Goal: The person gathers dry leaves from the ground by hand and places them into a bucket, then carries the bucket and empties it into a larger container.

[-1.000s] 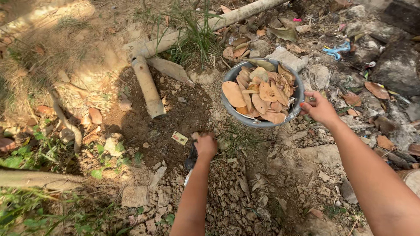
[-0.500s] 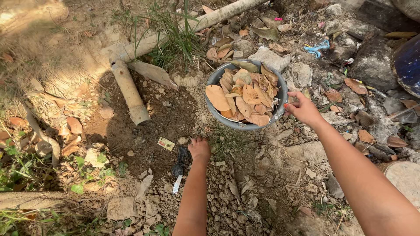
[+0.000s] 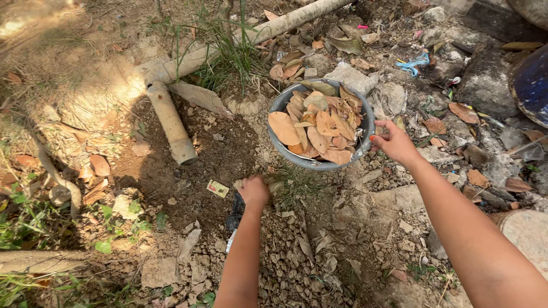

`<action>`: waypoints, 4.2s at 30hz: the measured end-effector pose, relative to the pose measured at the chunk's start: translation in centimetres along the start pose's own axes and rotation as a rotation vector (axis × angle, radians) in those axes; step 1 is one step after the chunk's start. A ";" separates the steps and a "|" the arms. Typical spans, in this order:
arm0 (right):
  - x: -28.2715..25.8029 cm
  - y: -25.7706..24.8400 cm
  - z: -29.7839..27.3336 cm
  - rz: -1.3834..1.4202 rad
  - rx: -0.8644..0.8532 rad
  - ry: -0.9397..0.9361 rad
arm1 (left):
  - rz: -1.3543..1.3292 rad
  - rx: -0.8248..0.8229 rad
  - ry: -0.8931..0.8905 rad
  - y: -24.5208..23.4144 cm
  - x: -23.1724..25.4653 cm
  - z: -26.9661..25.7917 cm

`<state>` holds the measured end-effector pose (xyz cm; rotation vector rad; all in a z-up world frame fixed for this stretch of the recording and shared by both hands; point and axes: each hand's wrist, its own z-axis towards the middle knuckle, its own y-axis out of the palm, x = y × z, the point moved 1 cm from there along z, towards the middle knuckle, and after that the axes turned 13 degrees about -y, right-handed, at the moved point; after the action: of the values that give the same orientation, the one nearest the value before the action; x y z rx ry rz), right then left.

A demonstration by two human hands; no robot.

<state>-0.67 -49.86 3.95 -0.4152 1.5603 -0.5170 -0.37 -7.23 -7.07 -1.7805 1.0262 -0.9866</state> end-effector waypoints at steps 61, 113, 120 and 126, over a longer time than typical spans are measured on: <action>-15.9 -11.7 5.4 -1.141 -0.543 0.206 | -1.412 -0.340 -0.205 -3.5 12.5 -4.0; 12.9 -16.4 15.9 -0.096 0.187 -0.262 | -1.315 -0.027 -0.536 -2.2 22.1 -4.6; 1.1 -12.1 16.0 -0.006 0.101 -0.447 | -1.267 -0.097 -0.547 -2.5 19.8 -5.3; -6.0 -7.9 14.3 -0.213 0.054 -0.729 | -1.384 -0.085 -0.491 -2.7 19.3 -6.4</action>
<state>13.49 -54.14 13.03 -0.6468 0.8031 -0.4947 1.42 -25.62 1.75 -2.5887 -0.6495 -1.1078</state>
